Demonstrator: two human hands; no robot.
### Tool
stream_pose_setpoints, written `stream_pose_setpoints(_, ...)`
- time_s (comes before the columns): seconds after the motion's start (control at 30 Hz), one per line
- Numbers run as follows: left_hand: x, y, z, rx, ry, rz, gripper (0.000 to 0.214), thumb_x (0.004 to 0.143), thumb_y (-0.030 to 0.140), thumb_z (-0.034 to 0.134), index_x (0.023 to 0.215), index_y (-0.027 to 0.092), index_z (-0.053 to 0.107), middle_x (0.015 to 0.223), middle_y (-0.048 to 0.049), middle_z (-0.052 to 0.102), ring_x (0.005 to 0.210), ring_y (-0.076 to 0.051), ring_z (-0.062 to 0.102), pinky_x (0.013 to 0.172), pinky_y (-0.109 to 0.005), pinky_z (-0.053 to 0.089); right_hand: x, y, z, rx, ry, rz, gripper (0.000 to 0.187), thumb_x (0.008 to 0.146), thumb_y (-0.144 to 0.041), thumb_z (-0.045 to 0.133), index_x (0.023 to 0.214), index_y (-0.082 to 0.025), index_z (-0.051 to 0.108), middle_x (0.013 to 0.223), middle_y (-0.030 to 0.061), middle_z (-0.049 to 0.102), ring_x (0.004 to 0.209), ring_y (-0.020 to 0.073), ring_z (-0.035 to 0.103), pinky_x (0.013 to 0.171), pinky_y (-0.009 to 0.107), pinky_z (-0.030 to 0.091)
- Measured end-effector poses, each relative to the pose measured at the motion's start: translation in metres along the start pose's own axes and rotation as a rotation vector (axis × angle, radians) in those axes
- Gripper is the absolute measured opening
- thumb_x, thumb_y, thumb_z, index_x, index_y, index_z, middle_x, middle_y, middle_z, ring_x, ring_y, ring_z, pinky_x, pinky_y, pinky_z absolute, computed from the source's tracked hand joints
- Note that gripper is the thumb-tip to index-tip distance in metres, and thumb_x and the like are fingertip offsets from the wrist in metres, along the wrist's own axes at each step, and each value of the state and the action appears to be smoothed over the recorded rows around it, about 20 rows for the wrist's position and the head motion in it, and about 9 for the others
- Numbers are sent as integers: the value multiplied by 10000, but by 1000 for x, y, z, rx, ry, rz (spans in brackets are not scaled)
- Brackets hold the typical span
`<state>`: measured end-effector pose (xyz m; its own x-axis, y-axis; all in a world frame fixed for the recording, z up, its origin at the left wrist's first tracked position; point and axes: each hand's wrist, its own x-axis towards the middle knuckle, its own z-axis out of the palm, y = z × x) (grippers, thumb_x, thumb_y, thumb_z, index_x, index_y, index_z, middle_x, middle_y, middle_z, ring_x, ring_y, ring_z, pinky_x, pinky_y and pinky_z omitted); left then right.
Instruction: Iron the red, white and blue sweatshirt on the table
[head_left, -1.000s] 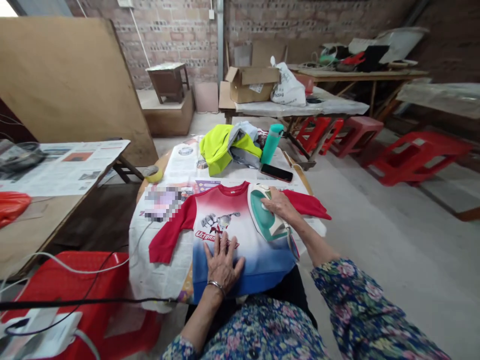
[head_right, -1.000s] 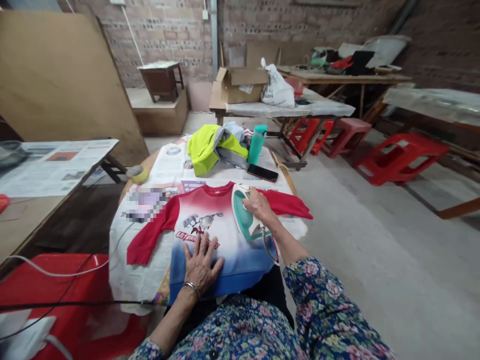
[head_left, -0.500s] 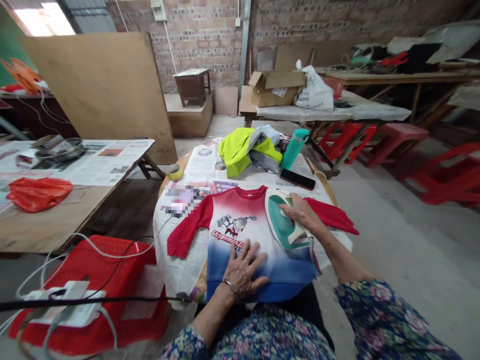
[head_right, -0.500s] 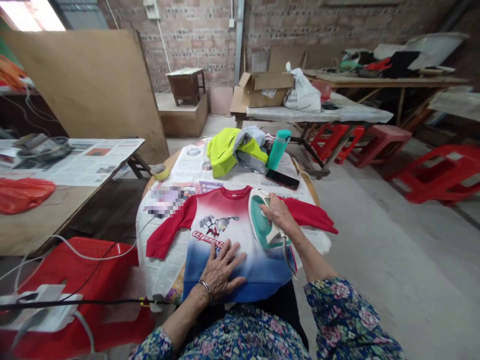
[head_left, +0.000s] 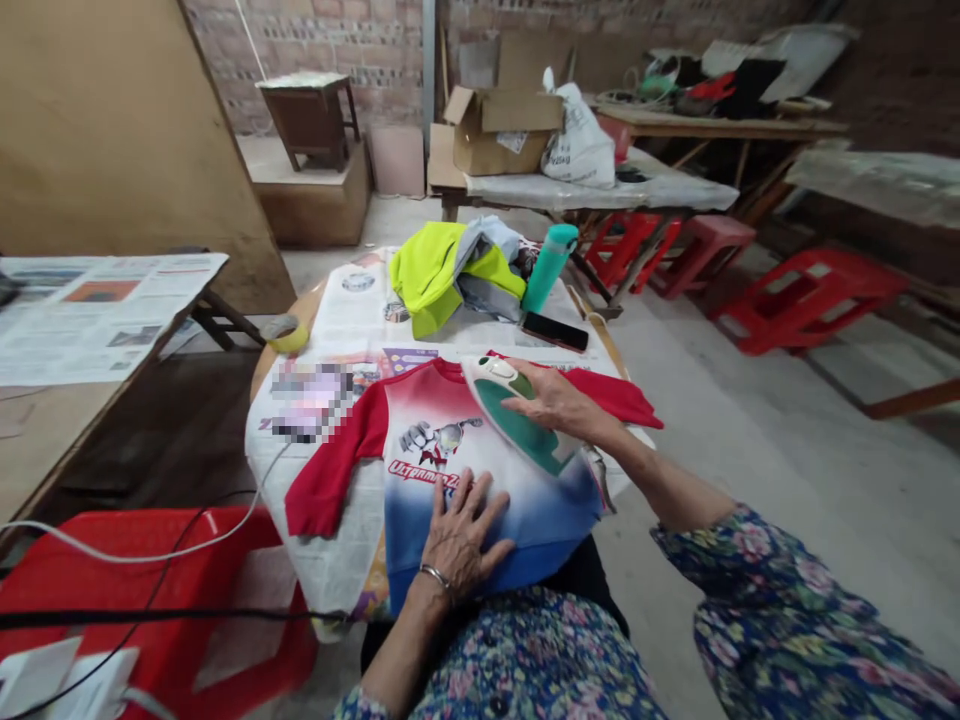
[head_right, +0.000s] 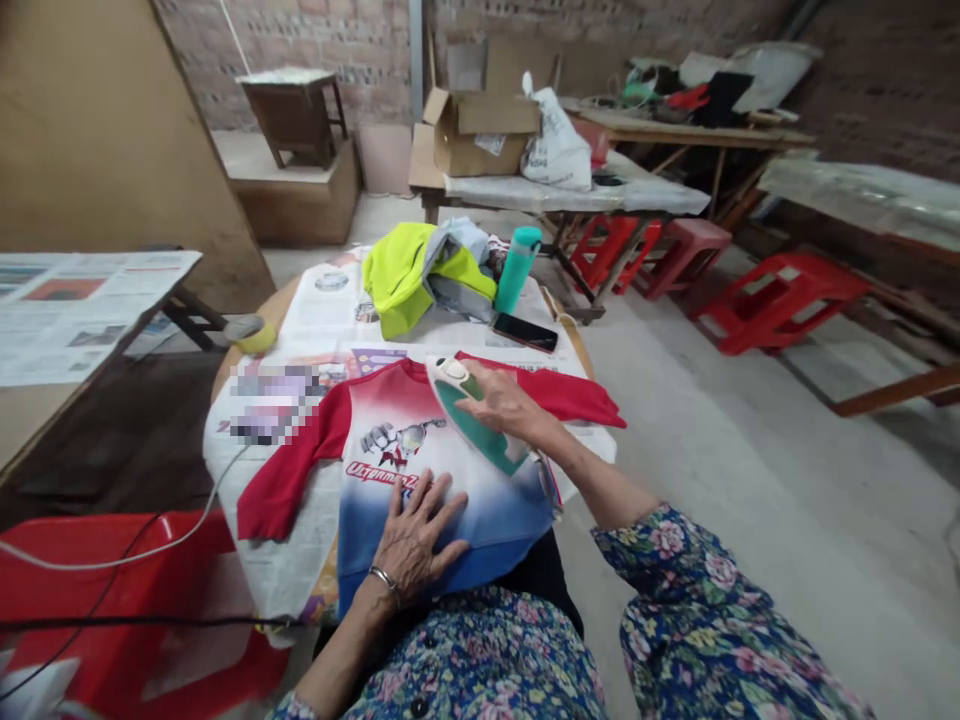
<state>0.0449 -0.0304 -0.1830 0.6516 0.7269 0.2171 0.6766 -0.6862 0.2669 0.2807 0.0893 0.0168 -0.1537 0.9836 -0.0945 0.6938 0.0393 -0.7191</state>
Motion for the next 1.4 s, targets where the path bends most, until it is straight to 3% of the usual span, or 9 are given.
stream_pose_setpoints(0.3, 7, 7, 0, -124, 1, -63, 672, 1047, 741, 617, 1643, 431, 610, 1622, -64, 666, 1567, -345, 536, 1411, -686, 264, 44, -52, 68, -15, -304, -151, 412, 1037, -327, 732, 1425, -189, 704, 848, 2, 718, 505, 131, 572, 499, 239, 446)
stream_pose_setpoints(0.43, 9, 8, -2, -140, -9, -64, 675, 1048, 755, 602, 1644, 439, 608, 1703, -59, 605, 1621, -360, 490, 1402, -707, 275, 68, -54, 77, -131, -218, -154, 347, 1024, -259, 744, 1359, -169, 738, 922, 37, 768, 601, 163, 659, 598, 259, 516)
stream_pose_setpoints(0.63, 10, 1, -1, -113, -23, -74, 691, 1047, 758, 603, 1655, 429, 598, 1737, -65, 579, 1658, -365, 466, 1393, -701, 299, 105, -48, 56, -208, 22, -46, 313, 1014, -211, 702, 1317, -150, 754, 976, 109, 809, 931, 286, 766, 830, 337, 589)
stream_pose_setpoints(0.77, 11, -2, -1, -65, -10, -63, 670, 1042, 739, 629, 1634, 426, 622, 1726, -66, 594, 1635, -360, 499, 1383, -686, 326, 90, -26, 31, -223, 80, 17, 313, 1001, -221, 679, 1296, -147, 753, 988, 118, 807, 920, 294, 766, 850, 356, 590)
stream_pose_setpoints(0.9, 9, -2, -3, -29, 63, -25, 632, 1021, 647, 719, 1601, 402, 660, 1701, -83, 619, 1607, -373, 530, 1381, -687, 318, 32, 11, 13, -131, -5, -35, 423, 992, -280, 687, 1396, -155, 712, 908, 47, 776, 732, 228, 711, 689, 304, 555)
stream_pose_setpoints(1.0, 6, -1, -4, -47, 161, 19, 561, 1008, 563, 758, 1533, 372, 717, 1655, -91, 661, 1578, -363, 563, 1394, -655, 310, -14, 31, 15, -31, -43, -110, 524, 978, -297, 714, 1487, -178, 685, 972, 39, 793, 830, 228, 730, 730, 300, 561)
stream_pose_setpoints(1.1, 2, -1, -8, -81, 250, 65, 362, 1034, 422, 720, 1379, 335, 790, 1546, -90, 739, 1499, -327, 637, 1385, -616, 352, -36, 38, 29, -18, -72, -109, 576, 978, -312, 746, 1536, -186, 676, 1110, 75, 825, 931, 237, 754, 818, 323, 575)
stream_pose_setpoints(1.23, 1, 1, -16, -118, 304, 69, 220, 1057, 273, 641, 1191, 312, 812, 1426, -62, 796, 1448, -277, 673, 1376, -578, 393, -18, 25, 42, -100, -98, -148, 599, 980, -260, 765, 1569, -210, 664, 1271, 119, 825, 1052, 268, 768, 931, 370, 566)
stream_pose_setpoints(1.4, 0, 1, -15, -126, 324, 54, 224, 1063, 234, 610, 1153, 307, 802, 1422, -55, 797, 1431, -265, 682, 1373, -573, 415, 38, -8, 39, -162, -106, -89, 514, 1018, -228, 729, 1520, -148, 657, 1119, 106, 825, 1011, 280, 769, 877, 339, 554)
